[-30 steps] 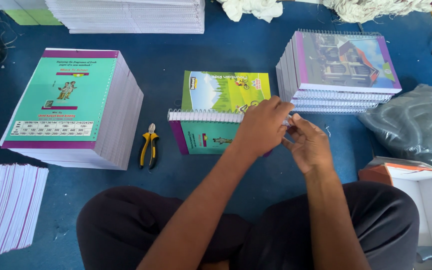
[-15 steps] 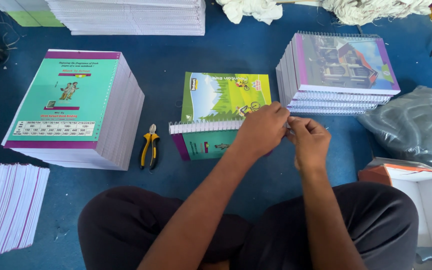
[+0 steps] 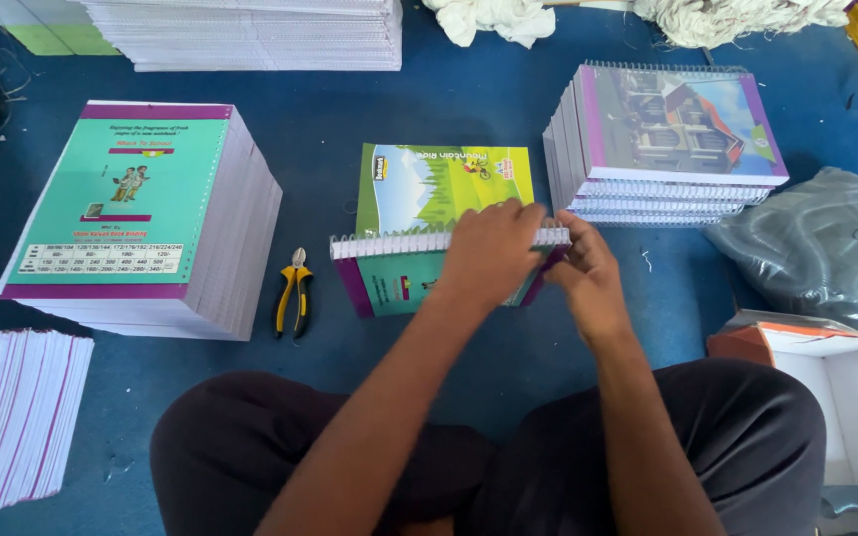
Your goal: The person sits on the floor and binds a stack of loose pages into a notebook using a plastic spiral coil. They align the pages, insert the coil through the holes, use pliers to close the coil ends, and stack the finished notebook with others.
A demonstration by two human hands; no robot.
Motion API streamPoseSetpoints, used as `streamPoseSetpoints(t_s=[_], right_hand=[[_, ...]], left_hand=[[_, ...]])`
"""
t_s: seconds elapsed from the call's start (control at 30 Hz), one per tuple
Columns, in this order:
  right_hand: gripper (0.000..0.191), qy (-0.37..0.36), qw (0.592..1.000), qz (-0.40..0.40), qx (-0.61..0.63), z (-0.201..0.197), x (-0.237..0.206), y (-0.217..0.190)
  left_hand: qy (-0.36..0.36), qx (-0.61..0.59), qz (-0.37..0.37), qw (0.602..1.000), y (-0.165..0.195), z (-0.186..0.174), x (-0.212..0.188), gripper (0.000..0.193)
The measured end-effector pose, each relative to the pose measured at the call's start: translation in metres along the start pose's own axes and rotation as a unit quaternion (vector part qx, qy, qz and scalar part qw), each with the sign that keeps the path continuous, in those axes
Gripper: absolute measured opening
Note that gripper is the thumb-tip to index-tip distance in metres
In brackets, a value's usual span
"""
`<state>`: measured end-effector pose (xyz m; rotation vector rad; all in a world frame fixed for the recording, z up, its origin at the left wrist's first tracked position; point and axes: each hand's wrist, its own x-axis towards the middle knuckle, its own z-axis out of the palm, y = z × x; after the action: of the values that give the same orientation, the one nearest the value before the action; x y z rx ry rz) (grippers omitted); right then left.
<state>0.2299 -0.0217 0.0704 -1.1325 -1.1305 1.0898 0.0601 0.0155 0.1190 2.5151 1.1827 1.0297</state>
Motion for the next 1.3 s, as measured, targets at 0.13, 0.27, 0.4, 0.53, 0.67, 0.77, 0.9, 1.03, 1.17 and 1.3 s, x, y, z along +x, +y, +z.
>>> streamPoseSetpoints(t_s=[0.13, 0.27, 0.4, 0.53, 0.67, 0.77, 0.9, 1.03, 1.17, 1.3], right_hand=[[0.068, 0.016, 0.997, 0.015, -0.073, 0.006, 0.001, 0.004], [0.048, 0.015, 0.992, 0.027, -0.118, 0.008, 0.004, 0.004], [0.038, 0.007, 0.991, 0.041, -0.125, 0.008, 0.005, 0.004], [0.042, 0.009, 0.995, 0.038, -0.092, 0.008, 0.004, 0.008], [0.039, 0.002, 0.998, 0.03, -0.056, 0.01, 0.005, 0.016], [0.035, 0.01, 0.998, 0.011, -0.062, 0.012, 0.005, 0.02], [0.036, 0.026, 0.999, -0.021, -0.018, 0.012, 0.001, 0.014], [0.04, 0.04, 0.999, -0.022, -0.016, 0.011, -0.002, 0.003], [0.052, 0.024, 0.999, 0.004, -0.041, 0.008, 0.004, -0.001], [0.053, 0.026, 0.995, 0.069, -0.064, 0.008, 0.008, 0.006]], left_hand=[[-0.053, 0.139, -0.035, 0.988, -0.022, -0.036, -0.018, 0.038], [-0.072, 0.153, -0.104, 0.98, -0.054, -0.083, -0.046, 0.047], [0.016, 0.049, -0.179, 0.982, -0.08, -0.11, -0.073, 0.058], [0.096, -0.182, -0.284, 0.936, -0.105, -0.101, -0.09, 0.076], [0.084, -0.319, -0.37, 0.868, -0.117, -0.079, -0.098, 0.054], [0.114, -0.343, -0.386, 0.849, -0.109, -0.065, -0.097, 0.036], [0.141, -0.377, -0.362, 0.841, -0.099, -0.065, -0.093, 0.031], [0.159, -0.417, -0.324, 0.834, -0.095, -0.069, -0.093, 0.037], [0.124, -0.397, -0.38, 0.826, -0.095, -0.065, -0.093, 0.045], [0.113, -0.394, -0.4, 0.819, -0.095, -0.058, -0.094, 0.045]])
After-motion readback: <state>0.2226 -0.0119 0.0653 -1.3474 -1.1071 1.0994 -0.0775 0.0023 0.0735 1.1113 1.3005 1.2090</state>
